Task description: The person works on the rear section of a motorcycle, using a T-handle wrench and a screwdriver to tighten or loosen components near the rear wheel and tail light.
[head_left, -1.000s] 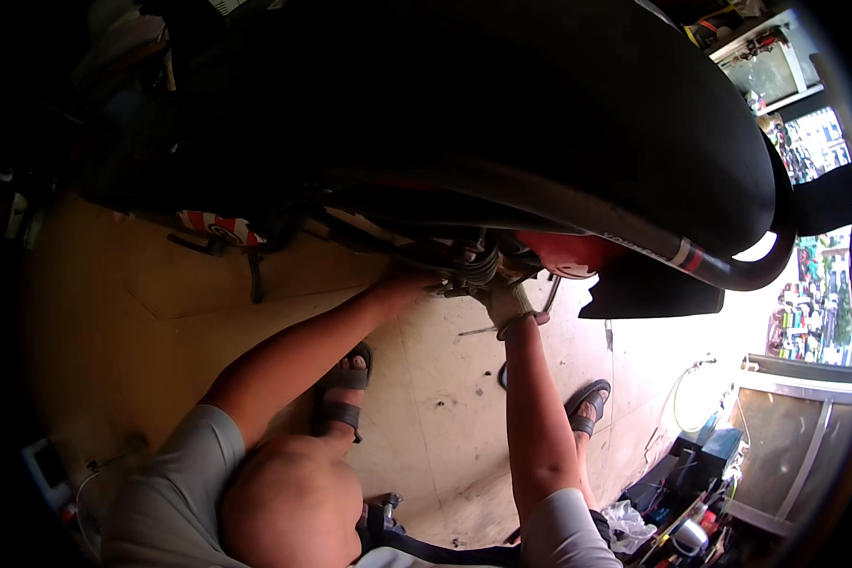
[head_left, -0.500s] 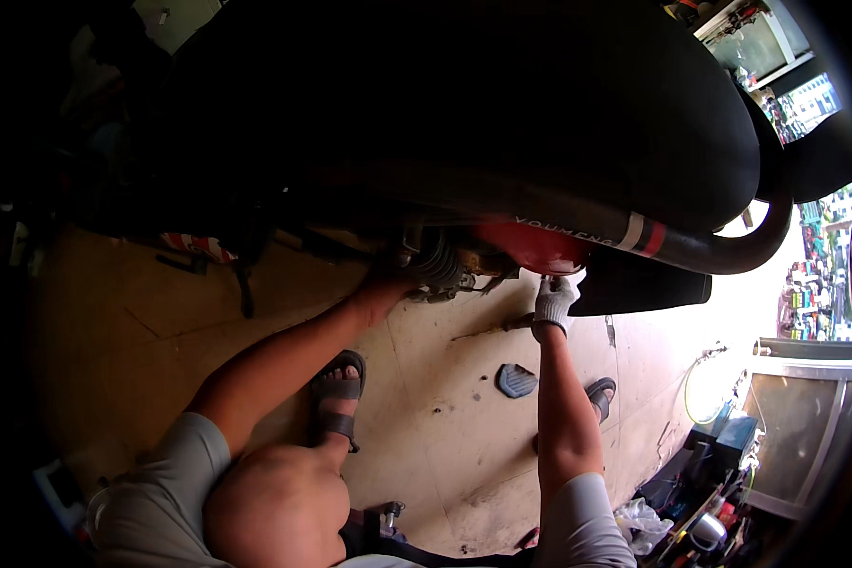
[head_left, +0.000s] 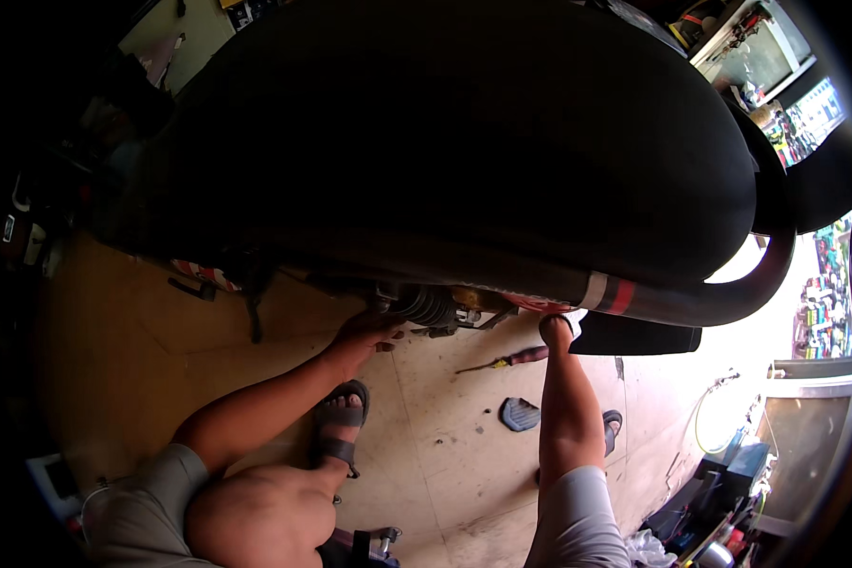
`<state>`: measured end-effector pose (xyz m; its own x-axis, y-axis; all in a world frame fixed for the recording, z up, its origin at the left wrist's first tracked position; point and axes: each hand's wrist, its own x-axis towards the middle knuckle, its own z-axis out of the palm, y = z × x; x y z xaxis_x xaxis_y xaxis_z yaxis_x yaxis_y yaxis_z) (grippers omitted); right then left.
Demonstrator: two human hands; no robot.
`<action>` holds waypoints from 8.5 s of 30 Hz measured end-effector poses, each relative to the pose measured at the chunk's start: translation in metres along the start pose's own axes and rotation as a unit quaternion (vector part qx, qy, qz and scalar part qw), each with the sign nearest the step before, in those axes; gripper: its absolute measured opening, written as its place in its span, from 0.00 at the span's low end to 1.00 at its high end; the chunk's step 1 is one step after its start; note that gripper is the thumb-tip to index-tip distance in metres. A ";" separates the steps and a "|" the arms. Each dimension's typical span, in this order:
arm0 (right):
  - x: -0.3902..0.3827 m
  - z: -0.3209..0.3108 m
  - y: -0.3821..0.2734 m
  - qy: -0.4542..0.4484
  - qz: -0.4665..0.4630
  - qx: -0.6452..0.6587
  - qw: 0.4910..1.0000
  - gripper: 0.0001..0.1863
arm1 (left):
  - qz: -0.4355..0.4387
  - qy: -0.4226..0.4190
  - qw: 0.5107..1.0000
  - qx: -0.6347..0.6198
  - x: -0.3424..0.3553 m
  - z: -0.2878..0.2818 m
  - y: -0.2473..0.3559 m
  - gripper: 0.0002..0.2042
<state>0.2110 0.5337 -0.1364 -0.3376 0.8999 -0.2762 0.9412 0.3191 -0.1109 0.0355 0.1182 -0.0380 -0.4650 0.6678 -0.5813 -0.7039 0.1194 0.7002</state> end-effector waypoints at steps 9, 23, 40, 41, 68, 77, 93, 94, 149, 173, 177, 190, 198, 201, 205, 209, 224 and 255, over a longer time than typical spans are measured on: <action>-0.023 -0.064 -0.003 -0.203 -0.068 0.517 0.829 0.12 | -0.024 0.028 0.999 -0.025 -0.044 -0.030 -0.004 0.22; -0.232 -0.128 0.099 0.072 -0.044 0.427 0.900 0.07 | -0.032 0.044 0.998 -0.029 -0.123 -0.062 -0.033 0.17; -0.535 0.001 0.047 -0.061 0.162 0.595 0.785 0.11 | 0.332 0.006 0.914 0.235 -0.333 -0.019 0.199 0.16; -0.544 0.008 0.047 -0.098 0.167 0.597 0.778 0.12 | 0.355 0.003 0.898 0.259 -0.352 -0.009 0.213 0.16; -0.590 0.058 0.052 -0.299 -0.199 0.003 0.933 0.14 | 0.256 -0.187 0.640 0.700 -0.329 0.116 0.205 0.19; -0.527 -0.016 0.041 -0.151 -0.025 0.160 0.975 0.18 | 0.350 -0.208 0.599 0.690 -0.359 0.124 0.205 0.19; -0.370 0.016 0.021 -0.136 0.168 0.680 0.701 0.14 | 0.025 -0.211 0.837 0.504 -0.226 0.072 0.196 0.15; -0.360 -0.001 0.004 -0.157 0.148 0.702 0.679 0.14 | 0.019 -0.170 0.870 0.463 -0.199 0.048 0.171 0.16; -0.155 0.016 -0.142 -0.208 -0.126 0.547 0.801 0.43 | 0.135 -0.158 0.977 0.058 0.084 0.008 0.005 0.25; -0.143 0.021 -0.138 -0.247 0.055 0.658 0.709 0.22 | 0.194 -0.099 0.967 0.130 0.057 0.011 0.037 0.16; -0.163 0.005 -0.156 -0.278 0.090 0.621 0.727 0.19 | 0.198 -0.074 0.965 0.153 0.062 -0.011 0.024 0.16; -0.388 0.034 0.028 -0.038 0.124 0.197 0.972 0.17 | 0.137 -0.197 0.967 0.081 0.073 -0.002 0.018 0.18; -0.392 0.081 0.036 -0.040 -0.058 0.005 0.997 0.09 | 0.108 -0.201 0.972 0.063 0.068 0.005 0.024 0.16; -0.383 0.080 0.032 -0.080 -0.062 -0.026 0.994 0.08 | 0.096 -0.188 0.977 0.043 0.071 0.002 0.022 0.16; -0.379 0.064 0.018 -0.115 0.009 0.055 0.992 0.10 | 0.091 -0.161 0.982 0.030 0.066 0.008 0.021 0.17; -0.368 0.027 -0.051 -0.224 0.264 0.523 0.778 0.17 | 0.077 -0.149 0.985 0.039 0.064 0.009 0.026 0.16; -0.262 0.055 -0.224 -0.138 -0.018 0.660 0.738 0.17 | 0.053 -0.125 0.984 0.119 0.077 -0.020 0.009 0.20; -0.253 0.032 -0.197 0.032 -0.312 0.030 0.949 0.14 | 0.074 -0.145 0.981 0.102 0.060 0.009 0.028 0.23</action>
<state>0.1102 0.2340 -0.0751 -0.8258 0.5582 -0.0802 0.5553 0.7804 -0.2875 -0.0076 0.1684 -0.0494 -0.3620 0.8661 -0.3447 -0.5045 0.1289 0.8538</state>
